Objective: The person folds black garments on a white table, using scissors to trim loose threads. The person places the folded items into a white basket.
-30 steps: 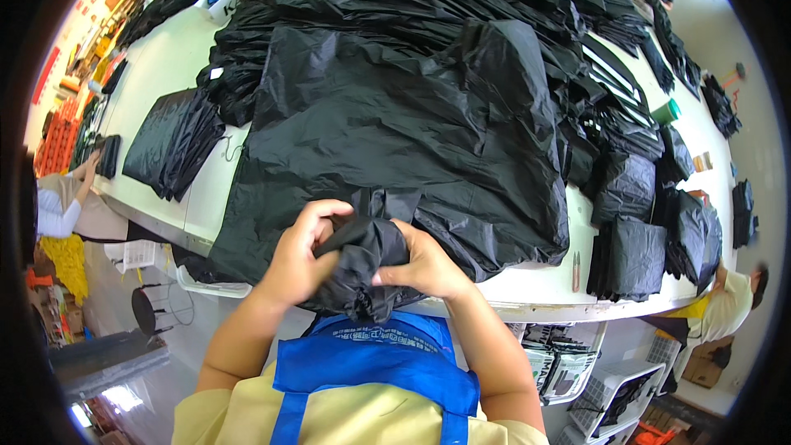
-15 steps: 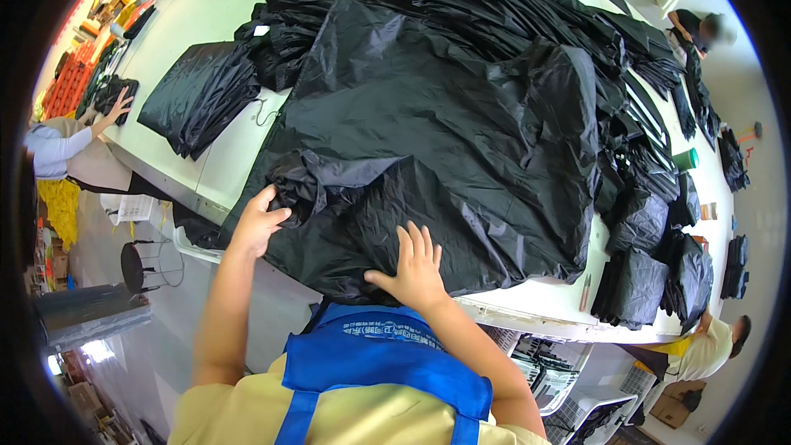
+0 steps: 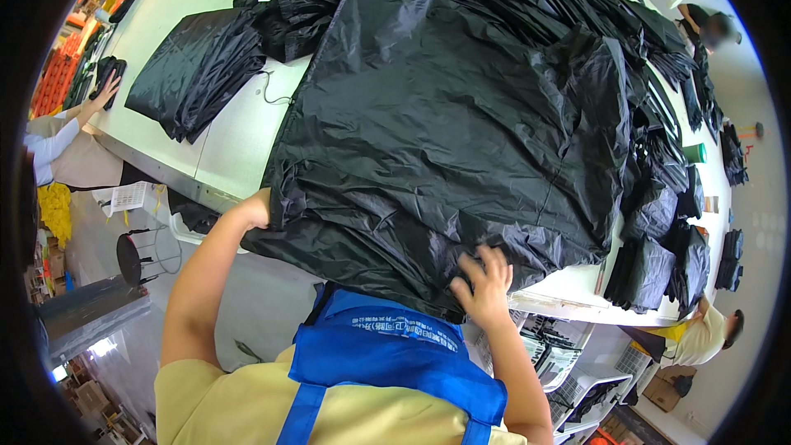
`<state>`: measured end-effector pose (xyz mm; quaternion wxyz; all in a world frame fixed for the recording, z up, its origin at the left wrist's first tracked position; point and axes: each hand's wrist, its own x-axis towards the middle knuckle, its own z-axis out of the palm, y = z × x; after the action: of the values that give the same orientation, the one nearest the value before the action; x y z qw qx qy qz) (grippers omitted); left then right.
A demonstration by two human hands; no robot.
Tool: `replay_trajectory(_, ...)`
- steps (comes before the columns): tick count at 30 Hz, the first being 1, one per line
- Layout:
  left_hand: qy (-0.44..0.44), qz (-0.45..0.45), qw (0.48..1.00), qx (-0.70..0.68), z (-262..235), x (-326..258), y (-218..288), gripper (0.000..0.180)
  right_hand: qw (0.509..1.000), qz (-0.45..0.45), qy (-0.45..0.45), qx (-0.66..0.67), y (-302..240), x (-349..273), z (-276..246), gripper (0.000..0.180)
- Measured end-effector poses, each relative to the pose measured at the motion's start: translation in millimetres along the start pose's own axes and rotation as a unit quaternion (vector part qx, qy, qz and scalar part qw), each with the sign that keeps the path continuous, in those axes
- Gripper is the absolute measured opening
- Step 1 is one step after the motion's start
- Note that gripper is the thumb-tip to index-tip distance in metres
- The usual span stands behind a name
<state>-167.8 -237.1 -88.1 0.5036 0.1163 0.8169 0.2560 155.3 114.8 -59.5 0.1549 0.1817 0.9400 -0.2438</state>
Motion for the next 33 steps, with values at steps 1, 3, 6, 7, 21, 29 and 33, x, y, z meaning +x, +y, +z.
replay_trajectory(1, 0.005, 0.080, 0.992, 0.092, 1.2, 7.1, -7.9, 0.066, 0.993, 0.053, 0.105, 0.024, 3.9, 8.8, 11.9, 0.057)
replay_trajectory(3, 0.007, 0.115, 0.969, 0.219, -0.1, 9.5, -18.2, 0.065, 0.960, 0.185, 0.182, -0.104, 13.5, 30.6, 25.9, 0.063)
replay_trajectory(6, 0.063, 0.057, 0.981, 0.174, -37.5, -14.2, -15.9, 0.070, 0.913, 0.352, 0.147, -0.144, 57.4, 42.7, 33.2, 0.069)
replay_trajectory(7, 0.074, 0.052, 0.976, 0.197, -46.5, -18.2, -24.9, 0.067, 0.908, 0.373, 0.149, -0.120, 62.0, 44.0, 27.3, 0.070)
replay_trajectory(21, 0.268, -0.001, 0.918, -0.294, -102.8, 23.2, -41.1, 0.018, 0.912, 0.315, 0.139, -0.222, 75.7, 38.4, 32.3, 0.063)
replay_trajectory(29, 0.156, 0.099, 0.969, -0.164, -10.5, -46.5, -35.5, 0.025, 0.898, 0.349, 0.209, -0.168, 95.4, 38.5, 33.8, 0.068)
replay_trajectory(33, 0.224, 0.076, 0.937, -0.256, -2.2, -40.2, -34.8, 0.062, 0.875, 0.415, 0.190, -0.160, 102.2, 54.3, 22.7, 0.066)
